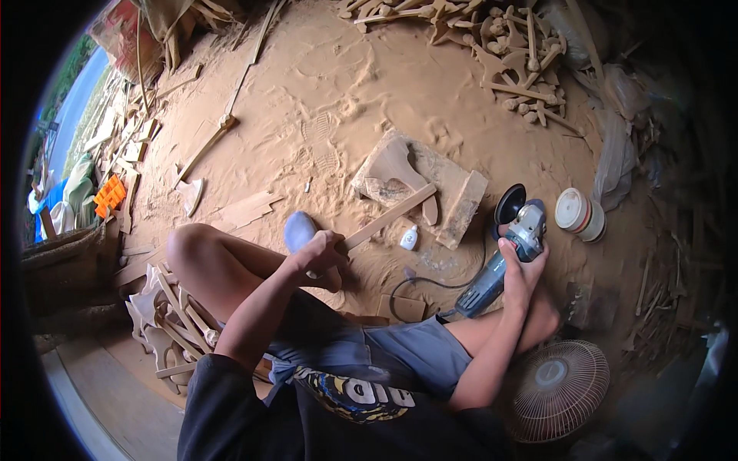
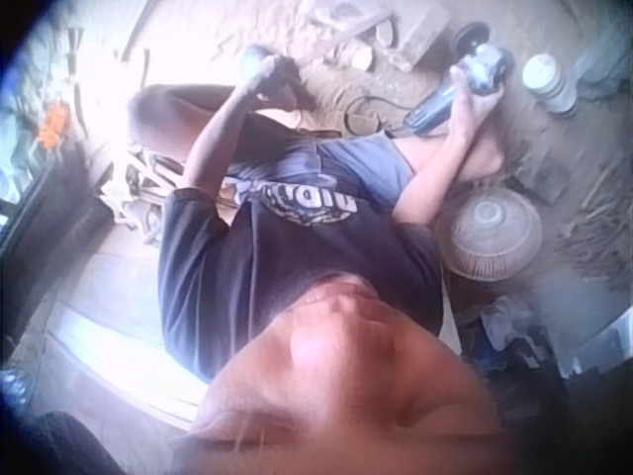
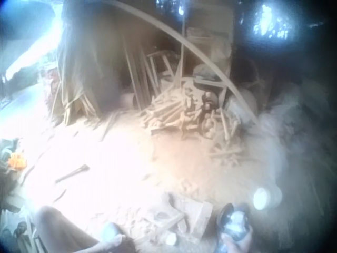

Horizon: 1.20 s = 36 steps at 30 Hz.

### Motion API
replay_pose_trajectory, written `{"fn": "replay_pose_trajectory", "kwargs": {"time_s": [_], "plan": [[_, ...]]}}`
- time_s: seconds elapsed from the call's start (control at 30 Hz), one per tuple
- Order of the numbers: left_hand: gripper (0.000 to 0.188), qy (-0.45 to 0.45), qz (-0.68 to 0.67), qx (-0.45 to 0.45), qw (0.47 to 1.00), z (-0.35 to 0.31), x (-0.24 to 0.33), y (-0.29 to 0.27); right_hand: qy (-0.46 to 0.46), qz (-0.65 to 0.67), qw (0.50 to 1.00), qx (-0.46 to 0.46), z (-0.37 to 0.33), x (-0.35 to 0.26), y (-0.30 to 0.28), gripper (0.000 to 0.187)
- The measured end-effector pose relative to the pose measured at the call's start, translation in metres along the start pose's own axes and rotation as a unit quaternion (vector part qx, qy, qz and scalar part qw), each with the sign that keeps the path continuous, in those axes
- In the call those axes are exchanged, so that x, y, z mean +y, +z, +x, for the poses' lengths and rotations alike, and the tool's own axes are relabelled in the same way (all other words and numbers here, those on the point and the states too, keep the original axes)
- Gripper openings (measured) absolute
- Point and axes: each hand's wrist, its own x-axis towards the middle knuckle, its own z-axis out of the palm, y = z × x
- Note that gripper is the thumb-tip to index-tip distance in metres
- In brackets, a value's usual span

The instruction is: The person uses an angle grinder to sand and smooth the surfaces of a wooden axe head and its handle.

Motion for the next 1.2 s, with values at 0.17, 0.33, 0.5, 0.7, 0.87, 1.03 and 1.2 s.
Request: {"fn": "replay_pose_trajectory", "kwargs": {"time_s": [0.17,0.33,0.5,0.7,0.87,1.03,1.2], "plan": [[0.021,-0.457,0.040,0.097,0.884,0.067,0.071,-0.046,-0.064,-0.089,0.993,-0.039,-0.001,-0.014,-0.011,0.085],[0.014,-0.483,0.222,0.153,0.833,0.083,0.087,-0.096,-0.082,-0.119,0.966,-0.214,-0.020,-0.019,0.020,0.097],[0.010,-0.442,0.305,0.212,0.816,0.073,0.072,-0.097,-0.079,-0.124,0.954,-0.260,-0.040,-0.027,0.078,0.102],[0.007,-0.410,0.304,0.256,0.821,0.079,0.069,-0.097,-0.031,-0.143,0.947,-0.285,-0.049,-0.027,0.119,0.097],[0.007,-0.429,0.280,0.246,0.823,0.078,0.068,-0.101,-0.062,-0.143,0.945,-0.286,-0.059,-0.024,0.146,0.096],[0.007,-0.441,0.267,0.240,0.823,0.077,0.064,-0.099,-0.089,-0.188,0.926,-0.314,-0.060,-0.030,0.155,0.096],[0.007,-0.454,0.248,0.237,0.822,0.078,0.064,-0.096,-0.076,-0.226,0.913,-0.332,-0.060,-0.031,0.157,0.096]]}}
